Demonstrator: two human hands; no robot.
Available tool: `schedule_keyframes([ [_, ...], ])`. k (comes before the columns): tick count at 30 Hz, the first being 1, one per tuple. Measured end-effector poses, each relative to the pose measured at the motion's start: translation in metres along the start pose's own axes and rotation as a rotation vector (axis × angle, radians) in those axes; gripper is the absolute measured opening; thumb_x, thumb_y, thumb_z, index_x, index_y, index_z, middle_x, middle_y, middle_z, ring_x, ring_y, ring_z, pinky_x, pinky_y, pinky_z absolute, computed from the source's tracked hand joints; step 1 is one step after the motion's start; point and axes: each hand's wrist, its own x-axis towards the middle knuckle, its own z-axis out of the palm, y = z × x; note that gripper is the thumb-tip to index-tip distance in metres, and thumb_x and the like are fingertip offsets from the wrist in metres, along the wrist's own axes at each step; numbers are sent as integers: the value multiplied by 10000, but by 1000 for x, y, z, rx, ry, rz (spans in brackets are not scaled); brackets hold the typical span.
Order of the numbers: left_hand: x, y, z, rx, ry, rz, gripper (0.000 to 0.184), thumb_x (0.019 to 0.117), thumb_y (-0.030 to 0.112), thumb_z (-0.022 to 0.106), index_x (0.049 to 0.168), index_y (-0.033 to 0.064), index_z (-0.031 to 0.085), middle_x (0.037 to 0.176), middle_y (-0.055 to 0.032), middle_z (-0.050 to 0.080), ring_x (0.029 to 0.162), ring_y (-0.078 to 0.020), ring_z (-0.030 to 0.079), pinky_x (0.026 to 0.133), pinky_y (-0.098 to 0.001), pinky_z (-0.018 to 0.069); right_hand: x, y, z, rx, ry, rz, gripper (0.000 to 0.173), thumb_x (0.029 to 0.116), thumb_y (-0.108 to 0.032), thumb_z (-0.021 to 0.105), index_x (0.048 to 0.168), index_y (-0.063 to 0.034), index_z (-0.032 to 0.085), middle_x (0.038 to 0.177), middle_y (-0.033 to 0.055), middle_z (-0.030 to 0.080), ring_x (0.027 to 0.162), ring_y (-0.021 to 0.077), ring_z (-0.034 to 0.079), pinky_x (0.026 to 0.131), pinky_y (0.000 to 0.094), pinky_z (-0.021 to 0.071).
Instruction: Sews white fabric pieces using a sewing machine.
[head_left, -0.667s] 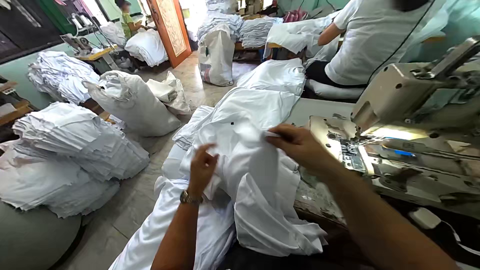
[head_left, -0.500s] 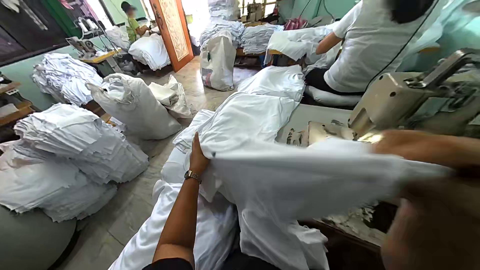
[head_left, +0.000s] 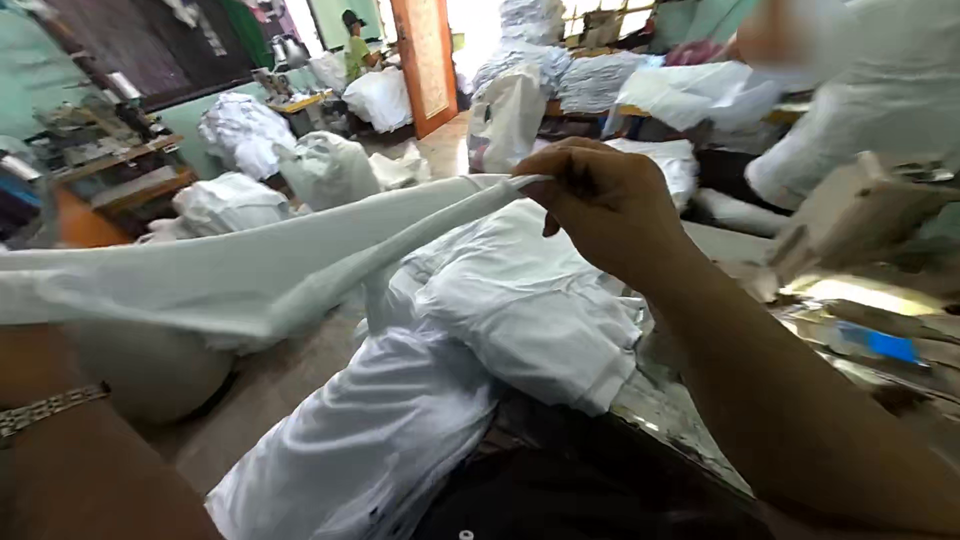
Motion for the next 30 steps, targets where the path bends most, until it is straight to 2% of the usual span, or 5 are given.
schedule_keyframes([
  [7, -46, -84, -107, 506, -491, 192, 293, 939, -66, 629, 1214, -156, 578, 1180, -391, 602, 1095, -525, 604, 947, -686, 455, -40, 33, 109, 10, -312, -39, 154, 994, -117, 623, 1050, -90, 764, 1189, 144, 692, 1025, 234, 700, 877, 409, 598],
  [15, -230, -183, 7, 1223, -1798, -151, 541, 859, 328, 824, 1263, 3, 672, 1214, -256, 679, 1118, -449, 652, 960, -679, 483, -211, 92, 151, -169, -988, 392, 252, 1010, -120, 554, 1191, -88, 727, 1433, 236, 564, 1273, 430, 583, 1023, 612, 487],
  [20, -231, -130, 78, 715, -1895, -39, 396, 961, 309, 726, 1221, 16, 668, 987, -194, 722, 792, -329, 713, 765, -532, 594, -248, 93, 142, -219, -981, 512, 255, 966, -60, 582, 1179, -76, 721, 1316, 248, 617, 1198, 436, 616, 994, 609, 506],
  [26, -260, -73, 225, 322, -1448, 534, 649, 948, 366, 706, 1517, 136, 497, 1564, -200, 440, 1398, -370, 483, 1157, -542, 398, -257, 88, 125, -128, -1137, 829, 291, 1007, -132, 569, 1231, 25, 668, 1249, 286, 644, 1208, 458, 601, 1024, 658, 453],
  [30, -373, -33, 265, 284, -1749, 861, 537, 1042, 443, 534, 1527, 214, 504, 1590, -87, 457, 1476, -350, 400, 1151, -706, 282, -252, 70, 79, 110, -870, 701, 259, 1030, -128, 552, 1203, -50, 729, 1139, 183, 727, 1105, 329, 684, 1019, 525, 499],
])
